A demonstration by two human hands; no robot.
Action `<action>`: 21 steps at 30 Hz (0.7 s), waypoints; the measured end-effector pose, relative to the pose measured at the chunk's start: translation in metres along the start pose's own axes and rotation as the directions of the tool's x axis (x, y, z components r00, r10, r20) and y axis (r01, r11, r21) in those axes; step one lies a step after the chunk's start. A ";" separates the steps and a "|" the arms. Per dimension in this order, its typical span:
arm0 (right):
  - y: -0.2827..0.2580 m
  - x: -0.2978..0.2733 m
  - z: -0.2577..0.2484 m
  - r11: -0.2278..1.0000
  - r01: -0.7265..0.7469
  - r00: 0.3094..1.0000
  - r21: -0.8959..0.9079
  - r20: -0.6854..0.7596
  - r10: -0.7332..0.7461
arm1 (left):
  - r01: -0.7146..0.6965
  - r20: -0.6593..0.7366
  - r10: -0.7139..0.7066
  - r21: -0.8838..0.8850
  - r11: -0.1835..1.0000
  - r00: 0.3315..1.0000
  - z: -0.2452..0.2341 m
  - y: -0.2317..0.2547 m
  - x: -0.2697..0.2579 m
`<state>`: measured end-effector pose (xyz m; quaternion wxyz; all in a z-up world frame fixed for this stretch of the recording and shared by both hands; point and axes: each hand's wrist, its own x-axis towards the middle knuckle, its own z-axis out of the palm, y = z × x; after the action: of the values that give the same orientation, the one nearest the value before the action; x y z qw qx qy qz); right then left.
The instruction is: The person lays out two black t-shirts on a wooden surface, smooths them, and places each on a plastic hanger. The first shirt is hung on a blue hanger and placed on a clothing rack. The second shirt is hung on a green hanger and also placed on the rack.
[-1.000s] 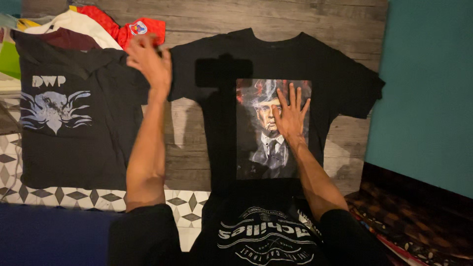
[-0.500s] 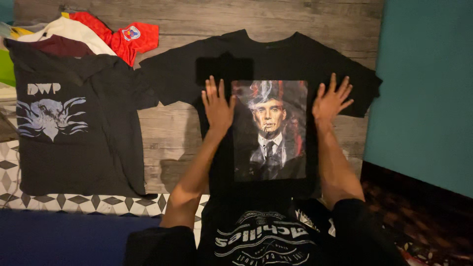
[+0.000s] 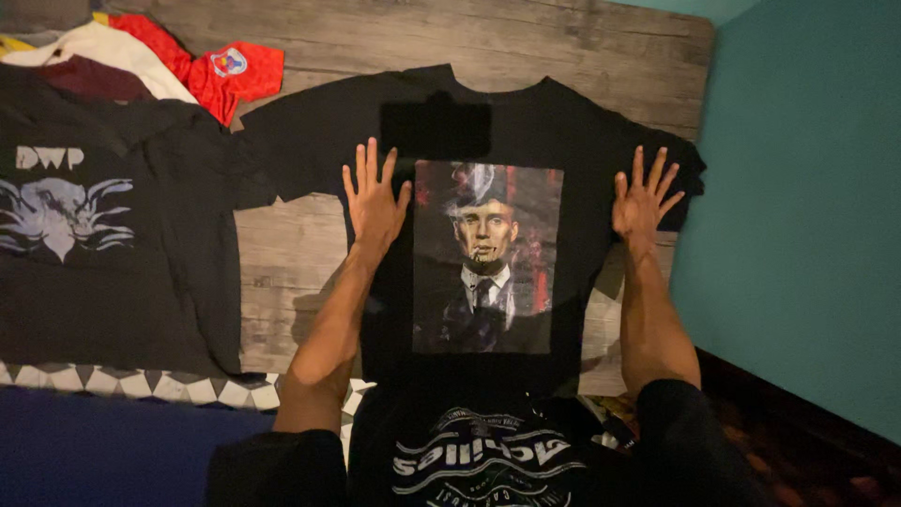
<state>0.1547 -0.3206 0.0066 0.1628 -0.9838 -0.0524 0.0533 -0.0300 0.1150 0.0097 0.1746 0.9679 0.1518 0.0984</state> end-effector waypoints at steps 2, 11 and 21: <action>-0.020 0.005 0.002 0.993 -0.085 0.995 -0.086 -0.068 0.079 | 0.036 -0.015 -0.035 0.027 0.999 0.999 0.003 0.008 0.003; -0.139 -0.037 0.037 0.991 0.137 0.990 0.006 0.013 -0.137 | -0.035 0.025 0.035 0.001 0.999 0.999 0.030 0.066 -0.002; -0.132 -0.002 0.040 0.979 0.200 0.980 -0.025 0.001 -0.200 | -0.083 -0.080 0.082 -0.011 0.997 0.993 0.037 0.064 0.023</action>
<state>0.1368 -0.1846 0.0123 0.1552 -0.9755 -0.1517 0.0351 0.0174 0.0539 0.0026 0.1710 0.9674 0.1180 0.1451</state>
